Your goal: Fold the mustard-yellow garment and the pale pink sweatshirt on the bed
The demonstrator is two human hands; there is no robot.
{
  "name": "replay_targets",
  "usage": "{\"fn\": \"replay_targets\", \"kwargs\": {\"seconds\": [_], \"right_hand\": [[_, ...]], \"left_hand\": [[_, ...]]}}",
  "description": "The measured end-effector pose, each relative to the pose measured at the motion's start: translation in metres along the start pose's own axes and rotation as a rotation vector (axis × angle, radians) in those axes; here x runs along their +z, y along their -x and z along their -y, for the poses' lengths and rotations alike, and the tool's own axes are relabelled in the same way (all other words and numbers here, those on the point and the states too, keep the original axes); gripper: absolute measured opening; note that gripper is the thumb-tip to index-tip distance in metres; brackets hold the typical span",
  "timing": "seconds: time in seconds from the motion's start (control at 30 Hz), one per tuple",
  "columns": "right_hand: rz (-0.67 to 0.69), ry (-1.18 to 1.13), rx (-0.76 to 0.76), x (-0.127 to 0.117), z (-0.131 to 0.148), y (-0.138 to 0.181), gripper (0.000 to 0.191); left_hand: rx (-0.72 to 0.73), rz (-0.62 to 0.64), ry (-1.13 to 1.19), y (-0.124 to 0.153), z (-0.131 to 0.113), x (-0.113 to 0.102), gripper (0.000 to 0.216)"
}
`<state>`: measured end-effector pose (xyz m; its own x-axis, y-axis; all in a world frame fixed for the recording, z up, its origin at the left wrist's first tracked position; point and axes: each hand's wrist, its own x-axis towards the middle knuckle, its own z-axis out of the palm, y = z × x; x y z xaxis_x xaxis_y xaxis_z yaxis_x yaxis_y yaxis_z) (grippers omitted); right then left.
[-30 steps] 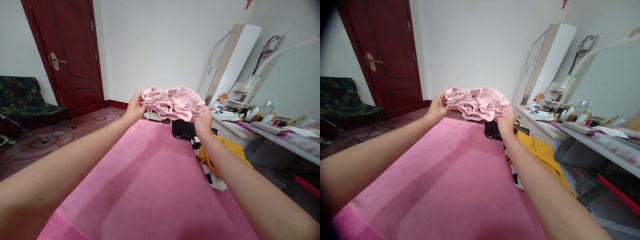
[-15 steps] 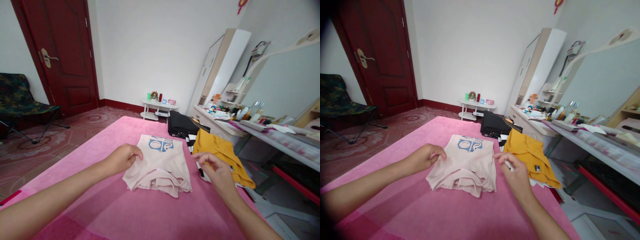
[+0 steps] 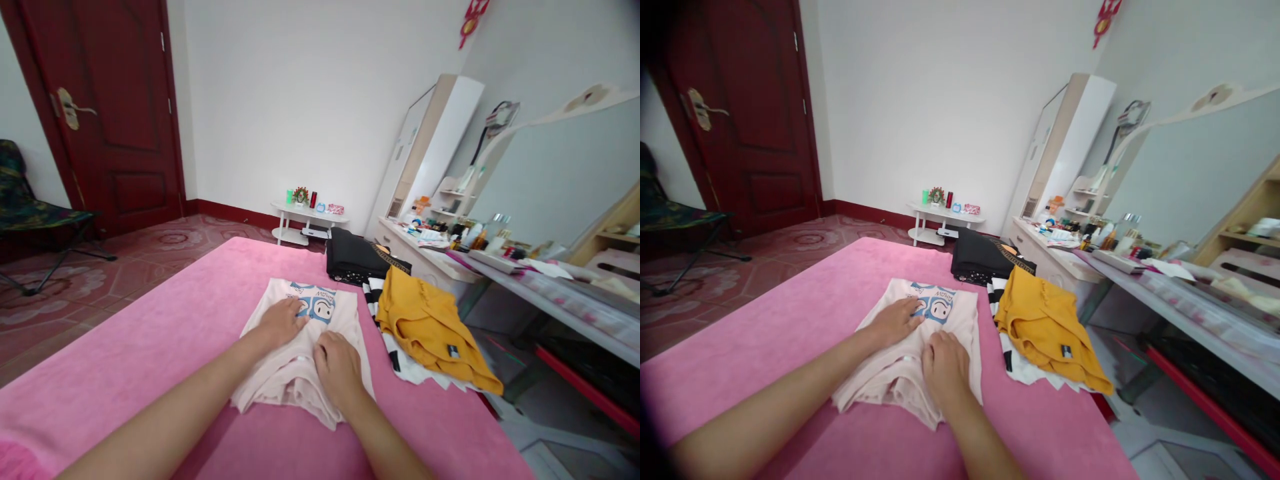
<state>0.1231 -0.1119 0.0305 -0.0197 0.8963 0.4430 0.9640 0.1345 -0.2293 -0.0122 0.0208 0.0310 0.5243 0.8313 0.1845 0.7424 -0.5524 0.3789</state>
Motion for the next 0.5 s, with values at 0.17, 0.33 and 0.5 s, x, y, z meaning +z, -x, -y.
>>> {"fn": "replay_targets", "kwargs": {"seconds": [0.17, 0.33, 0.5], "right_hand": [[0.011, -0.026, 0.026, -0.003, 0.0, -0.006, 0.016], [0.008, -0.116, 0.103, 0.002, -0.003, -0.002, 0.021], [0.239, -0.381, 0.259, -0.004, -0.021, -0.035, 0.033]], "left_hand": [[-0.163, -0.052, -0.026, -0.053, -0.011, -0.032, 0.043], [-0.141, -0.202, -0.006, -0.075, -0.005, -0.005, 0.041], [-0.123, -0.24, 0.028, -0.074, 0.012, 0.019, 0.037]]}}
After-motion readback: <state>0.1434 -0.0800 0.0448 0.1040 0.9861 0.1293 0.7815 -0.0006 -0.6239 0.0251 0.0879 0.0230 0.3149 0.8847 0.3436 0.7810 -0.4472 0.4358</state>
